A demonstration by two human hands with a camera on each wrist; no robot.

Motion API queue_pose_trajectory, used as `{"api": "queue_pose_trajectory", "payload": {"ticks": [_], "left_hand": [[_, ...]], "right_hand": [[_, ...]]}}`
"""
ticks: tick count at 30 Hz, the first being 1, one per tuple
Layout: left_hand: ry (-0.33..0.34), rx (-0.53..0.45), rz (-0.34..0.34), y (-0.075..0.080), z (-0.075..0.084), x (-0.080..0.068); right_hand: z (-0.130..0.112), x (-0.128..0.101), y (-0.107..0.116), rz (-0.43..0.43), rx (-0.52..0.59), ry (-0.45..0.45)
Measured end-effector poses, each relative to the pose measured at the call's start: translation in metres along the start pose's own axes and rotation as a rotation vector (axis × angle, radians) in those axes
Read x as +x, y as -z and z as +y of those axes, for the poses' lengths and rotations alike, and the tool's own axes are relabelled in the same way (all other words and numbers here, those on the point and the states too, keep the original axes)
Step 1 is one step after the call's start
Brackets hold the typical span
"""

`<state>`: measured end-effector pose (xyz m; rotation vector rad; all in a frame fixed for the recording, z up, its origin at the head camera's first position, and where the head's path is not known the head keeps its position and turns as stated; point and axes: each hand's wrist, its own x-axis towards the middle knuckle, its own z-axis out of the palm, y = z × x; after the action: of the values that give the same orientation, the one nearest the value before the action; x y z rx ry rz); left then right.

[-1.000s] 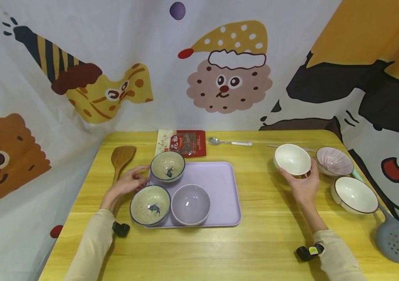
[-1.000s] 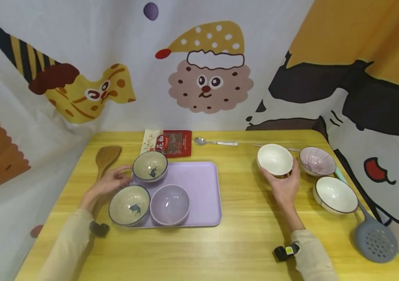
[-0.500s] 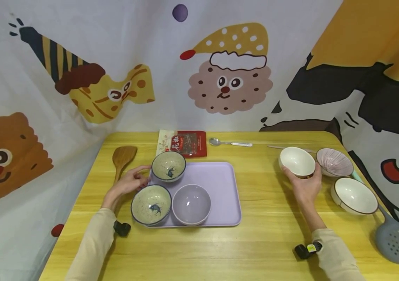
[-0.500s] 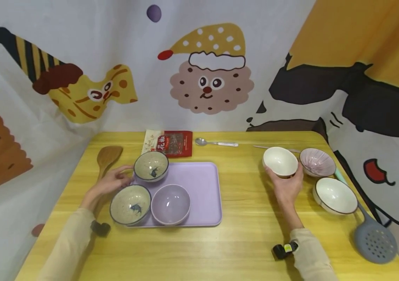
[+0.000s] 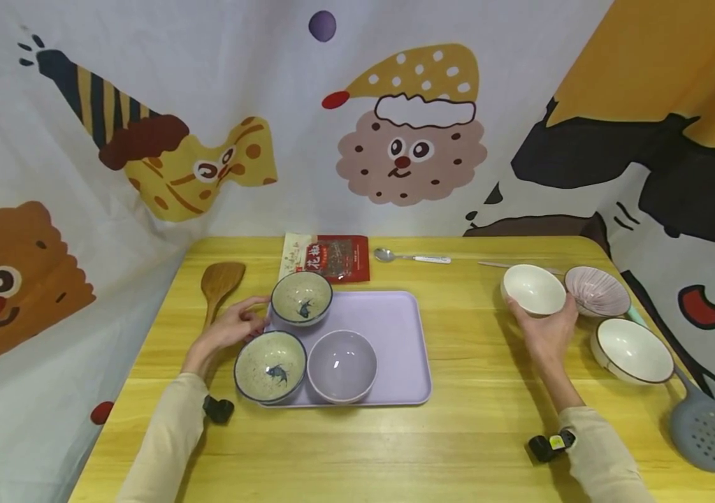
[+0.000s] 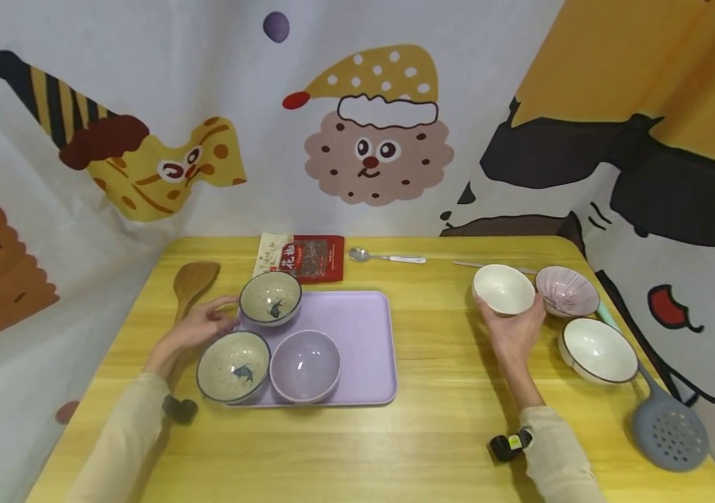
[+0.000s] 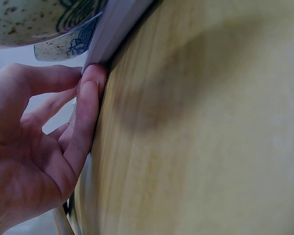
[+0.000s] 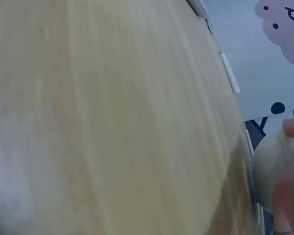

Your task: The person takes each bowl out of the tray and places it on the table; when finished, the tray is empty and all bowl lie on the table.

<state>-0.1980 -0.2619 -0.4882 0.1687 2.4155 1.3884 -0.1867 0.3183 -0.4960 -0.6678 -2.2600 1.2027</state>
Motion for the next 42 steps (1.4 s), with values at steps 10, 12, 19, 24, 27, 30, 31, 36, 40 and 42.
{"api": "queue_pose_trajectory", "payload": {"ticks": [10, 12, 19, 24, 27, 30, 31, 36, 40, 42], "left_hand": [[0.006, 0.042, 0.007, 0.001, -0.002, -0.001], [0.01, 0.048, 0.009, 0.001, -0.002, -0.002], [0.003, 0.082, 0.022, 0.0, 0.002, 0.0], [-0.002, 0.092, 0.024, 0.0, 0.004, 0.002], [-0.006, 0.093, 0.022, 0.0, 0.004, 0.002], [-0.009, 0.086, 0.023, -0.001, 0.004, 0.002], [-0.009, 0.083, 0.025, -0.001, 0.004, 0.002], [-0.017, 0.082, 0.033, -0.004, 0.003, 0.001], [-0.015, 0.082, 0.042, -0.004, 0.001, -0.001], [-0.013, 0.083, 0.043, -0.004, 0.001, -0.002]], "right_hand": [[-0.025, -0.021, 0.001, 0.045, -0.065, 0.124], [-0.033, -0.026, 0.001, 0.037, -0.062, 0.182], [-0.07, -0.045, 0.003, -0.148, 0.043, 0.212], [-0.096, -0.063, -0.002, -0.356, 0.136, 0.186], [-0.105, -0.077, -0.01, -0.468, 0.133, 0.22], [-0.112, -0.093, -0.021, -0.549, 0.119, 0.277], [-0.113, -0.098, -0.024, -0.573, 0.117, 0.291], [-0.117, -0.121, -0.041, -0.664, 0.1, 0.339], [-0.12, -0.134, -0.051, -0.721, 0.126, 0.387], [-0.121, -0.139, -0.056, -0.752, 0.15, 0.423]]}}
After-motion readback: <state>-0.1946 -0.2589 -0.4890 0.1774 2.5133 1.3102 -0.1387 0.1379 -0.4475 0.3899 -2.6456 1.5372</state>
